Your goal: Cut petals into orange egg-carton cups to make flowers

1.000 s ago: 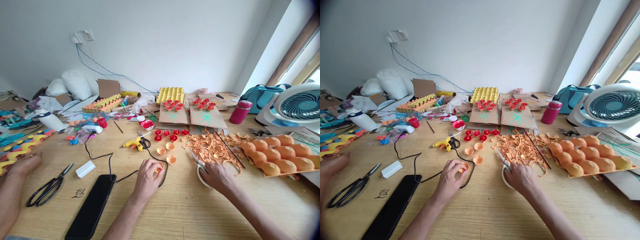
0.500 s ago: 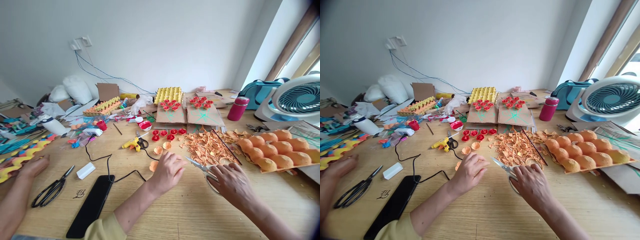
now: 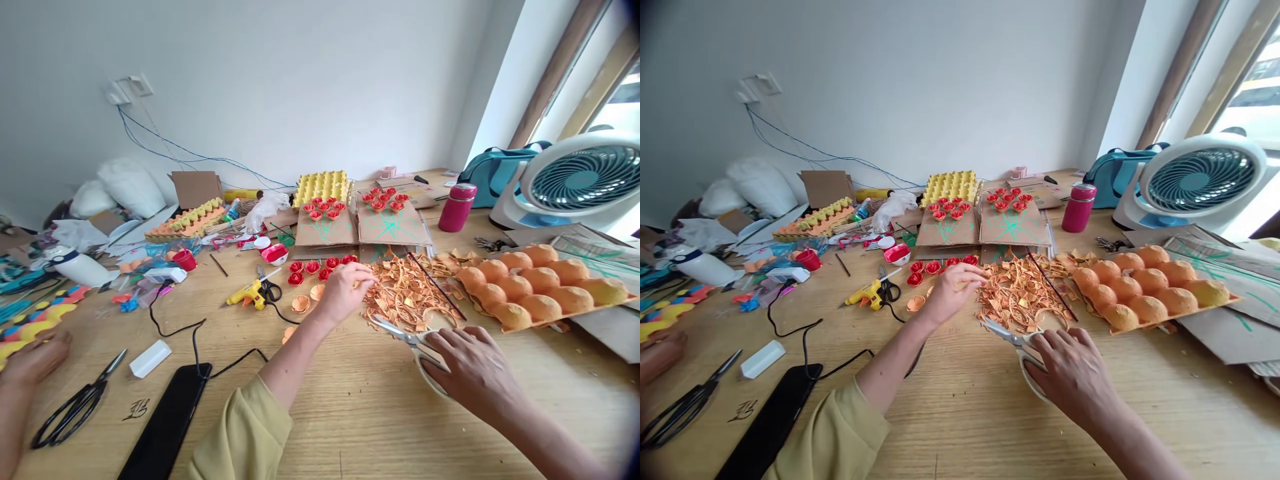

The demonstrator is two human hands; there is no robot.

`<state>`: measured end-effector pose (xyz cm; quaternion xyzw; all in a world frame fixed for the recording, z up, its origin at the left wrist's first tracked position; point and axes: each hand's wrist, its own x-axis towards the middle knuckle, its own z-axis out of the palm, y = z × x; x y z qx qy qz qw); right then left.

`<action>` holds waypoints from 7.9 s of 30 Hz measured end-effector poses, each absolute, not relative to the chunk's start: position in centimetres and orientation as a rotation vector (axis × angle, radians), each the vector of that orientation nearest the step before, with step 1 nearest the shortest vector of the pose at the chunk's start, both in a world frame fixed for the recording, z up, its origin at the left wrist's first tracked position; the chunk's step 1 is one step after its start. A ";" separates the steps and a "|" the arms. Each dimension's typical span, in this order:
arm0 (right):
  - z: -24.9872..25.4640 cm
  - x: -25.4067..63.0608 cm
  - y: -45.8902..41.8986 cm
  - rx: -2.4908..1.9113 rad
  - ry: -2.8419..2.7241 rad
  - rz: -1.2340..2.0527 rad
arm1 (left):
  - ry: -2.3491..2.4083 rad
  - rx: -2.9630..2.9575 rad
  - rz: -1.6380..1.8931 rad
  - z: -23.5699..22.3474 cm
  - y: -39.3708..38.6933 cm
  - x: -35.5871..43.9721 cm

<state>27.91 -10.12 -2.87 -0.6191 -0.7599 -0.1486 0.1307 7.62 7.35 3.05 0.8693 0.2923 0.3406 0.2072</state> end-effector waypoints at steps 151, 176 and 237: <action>-2.5 23.1 -5.0 -1.536 -2.063 -0.037 | 0.731 1.149 0.706 0.8 4.2 3.3; -1.5 23.1 -5.7 -1.357 -2.102 0.026 | 0.624 1.148 0.706 1.9 2.9 3.9; -2.7 23.5 -5.1 -1.364 -1.539 0.682 | 0.749 1.707 0.677 3.8 4.0 2.4</action>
